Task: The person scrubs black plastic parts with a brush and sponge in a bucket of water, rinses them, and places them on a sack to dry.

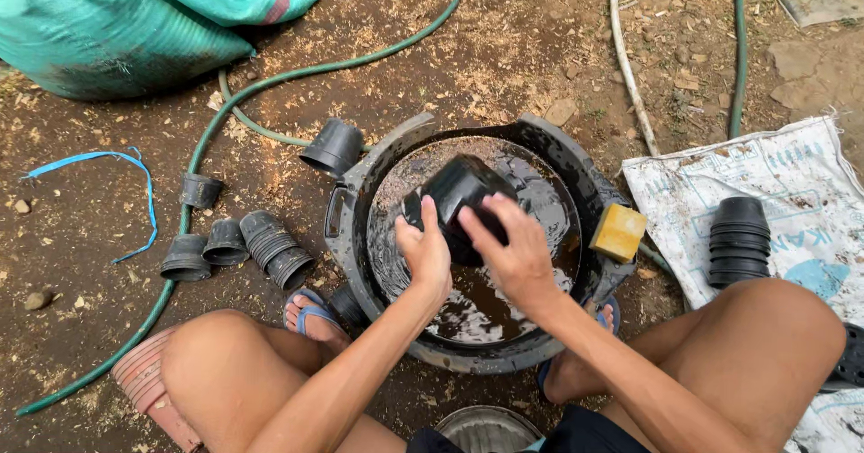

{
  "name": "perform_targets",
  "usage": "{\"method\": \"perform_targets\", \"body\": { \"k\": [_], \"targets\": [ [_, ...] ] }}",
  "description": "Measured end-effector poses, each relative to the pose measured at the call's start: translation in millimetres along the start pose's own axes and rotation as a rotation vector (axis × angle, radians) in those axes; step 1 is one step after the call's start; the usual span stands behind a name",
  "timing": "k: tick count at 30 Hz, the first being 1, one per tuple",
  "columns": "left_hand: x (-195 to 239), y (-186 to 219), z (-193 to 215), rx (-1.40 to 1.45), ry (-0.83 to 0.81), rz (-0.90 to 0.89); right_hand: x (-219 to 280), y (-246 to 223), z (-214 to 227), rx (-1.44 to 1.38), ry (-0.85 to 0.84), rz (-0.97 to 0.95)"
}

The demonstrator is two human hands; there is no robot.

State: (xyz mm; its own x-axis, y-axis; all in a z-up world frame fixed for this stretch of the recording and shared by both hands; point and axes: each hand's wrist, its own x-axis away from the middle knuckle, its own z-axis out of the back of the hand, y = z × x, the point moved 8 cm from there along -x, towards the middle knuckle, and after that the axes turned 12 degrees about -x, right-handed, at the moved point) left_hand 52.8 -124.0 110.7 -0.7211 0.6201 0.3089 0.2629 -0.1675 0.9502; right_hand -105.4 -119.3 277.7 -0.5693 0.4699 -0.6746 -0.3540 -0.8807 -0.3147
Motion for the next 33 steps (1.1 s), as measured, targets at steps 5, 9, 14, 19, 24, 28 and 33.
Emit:
{"method": "perform_targets", "body": {
  "k": [5, 9, 14, 19, 24, 28, 33],
  "targets": [
    [6.3, 6.8, -10.0, 0.015, -0.042, -0.126, -1.6, 23.6, -13.1, -0.227, -0.058, -0.319],
    [7.5, 3.1, -19.8, 0.148, -0.132, 0.033, -13.0, -0.5, -1.9, -0.027, 0.018, -0.052],
    [26.8, 38.0, -17.2, -0.041, -0.167, -0.182, -22.8, -4.3, 9.4, -0.038, 0.027, -0.138],
    [55.6, 54.2, -22.7, -0.289, -0.281, -0.325, -12.0, 7.6, 24.2, -0.063, 0.057, -0.222],
    [45.1, 83.6, -21.4, -0.514, -0.349, -0.481, -13.3, 18.2, 15.7, -0.212, -0.087, -0.106],
    [42.0, 88.2, -16.0, -0.697, -0.424, -0.596, 2.3, 33.1, 21.1, -0.209, -0.070, -0.184],
    [36.7, 106.4, -13.6, -0.709, -0.432, -0.761, -8.3, 39.2, 21.0, -0.468, -0.191, -0.286]
  ]
}}
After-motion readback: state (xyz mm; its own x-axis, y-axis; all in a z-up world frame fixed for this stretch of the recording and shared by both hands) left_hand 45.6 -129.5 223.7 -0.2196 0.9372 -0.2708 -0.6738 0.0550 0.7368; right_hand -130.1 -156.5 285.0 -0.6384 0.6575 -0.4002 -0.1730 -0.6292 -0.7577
